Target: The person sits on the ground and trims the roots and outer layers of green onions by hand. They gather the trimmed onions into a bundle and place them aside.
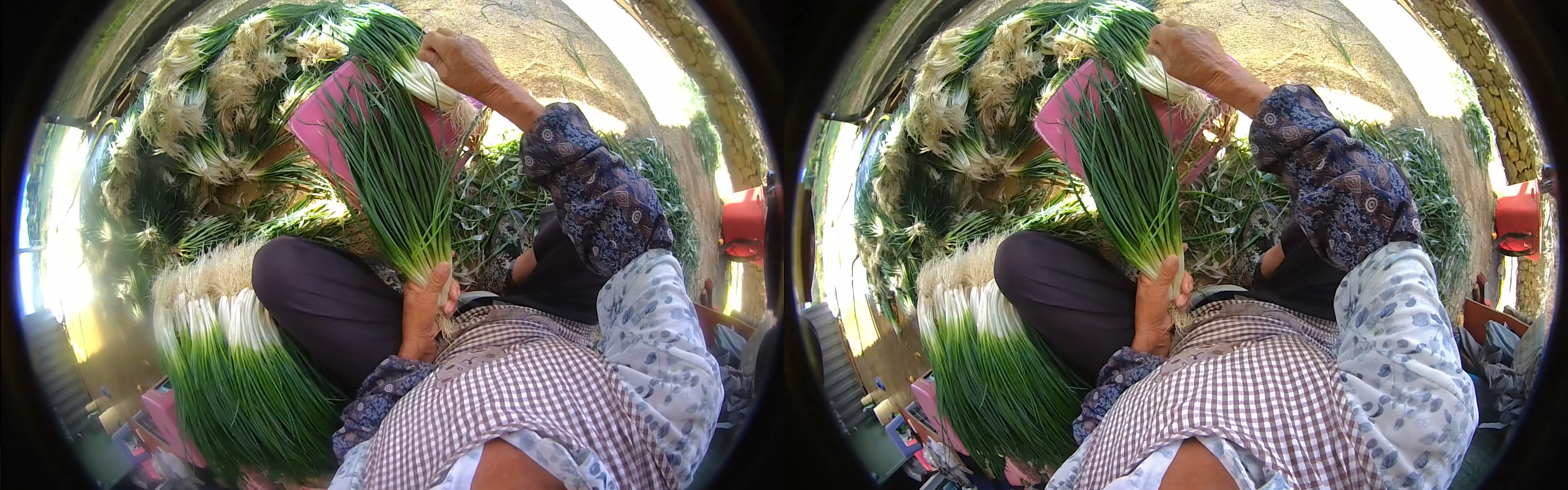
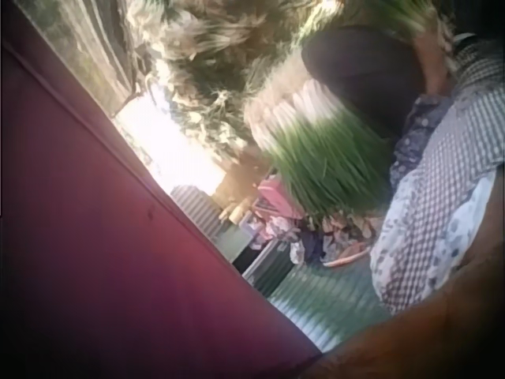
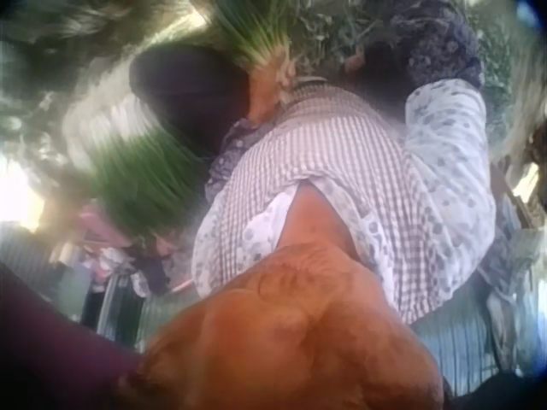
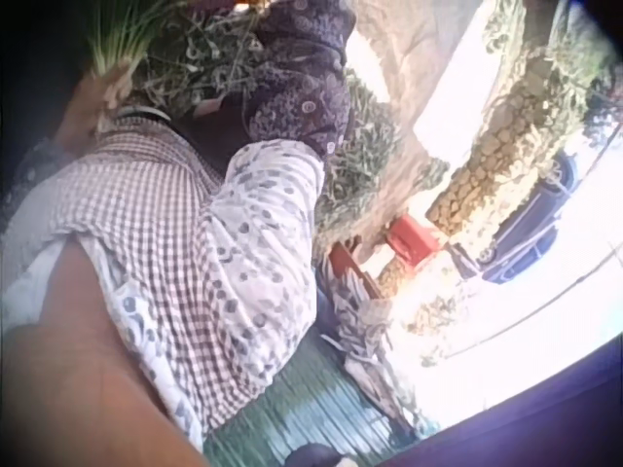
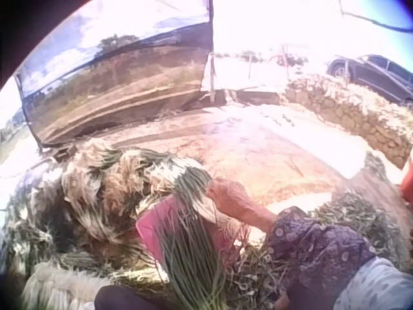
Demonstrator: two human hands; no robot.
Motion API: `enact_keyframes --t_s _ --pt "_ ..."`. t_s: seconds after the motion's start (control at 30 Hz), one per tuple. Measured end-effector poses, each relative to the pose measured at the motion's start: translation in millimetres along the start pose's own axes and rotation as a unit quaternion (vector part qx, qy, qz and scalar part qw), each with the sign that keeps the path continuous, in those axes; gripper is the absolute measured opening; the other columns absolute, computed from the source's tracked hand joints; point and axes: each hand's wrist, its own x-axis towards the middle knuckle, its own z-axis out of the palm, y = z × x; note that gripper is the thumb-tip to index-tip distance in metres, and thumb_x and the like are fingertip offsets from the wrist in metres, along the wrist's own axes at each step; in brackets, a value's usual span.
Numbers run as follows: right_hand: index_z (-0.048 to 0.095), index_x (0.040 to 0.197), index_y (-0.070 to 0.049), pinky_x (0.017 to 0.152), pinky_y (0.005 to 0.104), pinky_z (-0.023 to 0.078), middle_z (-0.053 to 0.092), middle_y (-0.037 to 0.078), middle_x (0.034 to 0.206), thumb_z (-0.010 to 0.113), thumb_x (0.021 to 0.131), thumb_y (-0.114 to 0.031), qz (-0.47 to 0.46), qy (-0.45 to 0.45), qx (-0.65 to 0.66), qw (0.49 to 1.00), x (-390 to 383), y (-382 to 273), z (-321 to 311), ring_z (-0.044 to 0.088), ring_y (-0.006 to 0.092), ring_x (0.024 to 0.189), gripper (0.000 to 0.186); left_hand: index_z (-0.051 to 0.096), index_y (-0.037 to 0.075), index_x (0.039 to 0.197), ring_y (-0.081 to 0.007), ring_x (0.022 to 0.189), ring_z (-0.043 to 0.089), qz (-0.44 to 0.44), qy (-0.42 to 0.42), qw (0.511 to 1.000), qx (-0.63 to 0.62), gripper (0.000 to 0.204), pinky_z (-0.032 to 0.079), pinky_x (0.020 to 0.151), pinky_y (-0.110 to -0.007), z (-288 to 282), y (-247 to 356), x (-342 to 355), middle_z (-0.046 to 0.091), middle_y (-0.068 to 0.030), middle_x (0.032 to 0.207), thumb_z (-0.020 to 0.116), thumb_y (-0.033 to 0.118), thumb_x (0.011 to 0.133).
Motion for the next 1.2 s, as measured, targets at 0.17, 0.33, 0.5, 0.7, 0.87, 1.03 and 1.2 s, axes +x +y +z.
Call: enact_keyframes --t_s 0.17,0.33,0.5,0.7,0.87,1.03,1.2 --pt "0.065 0.085 -0.007 0.067 0.039 0.051 0.063 0.012 0.078 0.057 0.091 -0.027 0.096 0.005 -0.073 0.993 -41.4 92.6 -72.8 0.064 0.0248 0.073 0.022 0.051 0.003 0.12 -0.0062 0.042 0.043 -0.01 -0.02 1.0 -0.01 0.044 0.034 0.038 -0.02 1.7 -3.2 0.9 0.053 -0.0028 0.061 0.06 0.035 0.091" --pt "0.068 0.103 -0.007 0.065 0.0294 0.05 0.066 0.009 0.082 0.061 0.09 -0.015 0.016 -0.039 0.188 0.981 -24.8 6.7 -45.0 0.062 0.0173 0.072 0.017 0.051 0.004 0.12 -0.0068 0.041 0.043 -0.009 -0.006 1.0 0.0 0.044 0.033 0.037 -0.021 -3.9 -3.9 2.4 0.054 -0.0032 0.062 0.059 0.037 0.092" --pt "0.065 0.102 -0.01 0.074 0.0415 0.048 0.06 0.012 0.089 0.062 0.086 -0.025 -0.005 -0.114 0.125 0.986 -2.1 -40.0 12.3 0.061 0.0315 0.085 0.023 0.049 0.003 0.123 -0.0078 0.04 0.041 -0.004 -0.034 0.999 0.008 0.048 0.032 0.037 -0.022 -6.4 -8.1 13.7 0.053 -0.0032 0.061 0.059 0.038 0.091" --pt "0.055 0.086 -0.006 0.07 0.0416 0.047 0.056 0.012 0.083 0.054 0.09 -0.025 -0.03 -0.058 0.053 0.996 -7.4 -14.0 12.9 0.058 0.0333 0.082 0.02 0.047 0.0 0.125 -0.0074 0.041 0.042 0.001 -0.067 0.997 -0.032 0.046 0.033 0.038 -0.021 -6.7 -3.0 4.5 0.052 -0.0036 0.061 0.062 0.026 0.091" --pt "0.059 0.084 -0.002 0.068 0.0408 0.053 0.06 0.015 0.083 0.055 0.088 -0.019 0.108 0.008 -0.132 0.985 -42.6 86.7 -64.5 0.063 0.0304 0.077 0.018 0.045 0.0 0.126 -0.0078 0.04 0.04 0.016 -0.073 0.997 -0.023 0.052 0.031 0.037 -0.024 3.4 17.5 -8.5 0.051 -0.0034 0.061 0.066 0.03 0.088" --pt "0.06 0.112 -0.002 0.07 0.0403 0.053 0.061 0.017 0.104 0.062 0.085 -0.021 0.168 -0.036 -0.13 0.976 -101.0 117.6 -95.1 0.065 0.0288 0.086 0.033 0.046 -0.001 0.122 -0.0069 0.04 0.037 0.112 -0.111 0.987 -0.028 0.056 0.028 0.036 -0.021 36.4 84.4 -27.2 0.048 -0.0029 0.059 0.071 0.03 0.082" --pt "0.059 0.11 0.001 0.059 0.0309 0.052 0.063 0.011 0.083 0.066 0.083 -0.049 0.136 -0.07 0.155 0.976 -84.3 39.7 -59.3 0.063 0.0182 0.07 0.057 0.042 -0.004 0.123 -0.0048 0.038 0.036 0.229 -0.177 0.956 -0.042 0.049 0.031 0.034 -0.02 65.4 163.1 -5.0 0.048 -0.004 0.06 0.057 0.032 0.094"
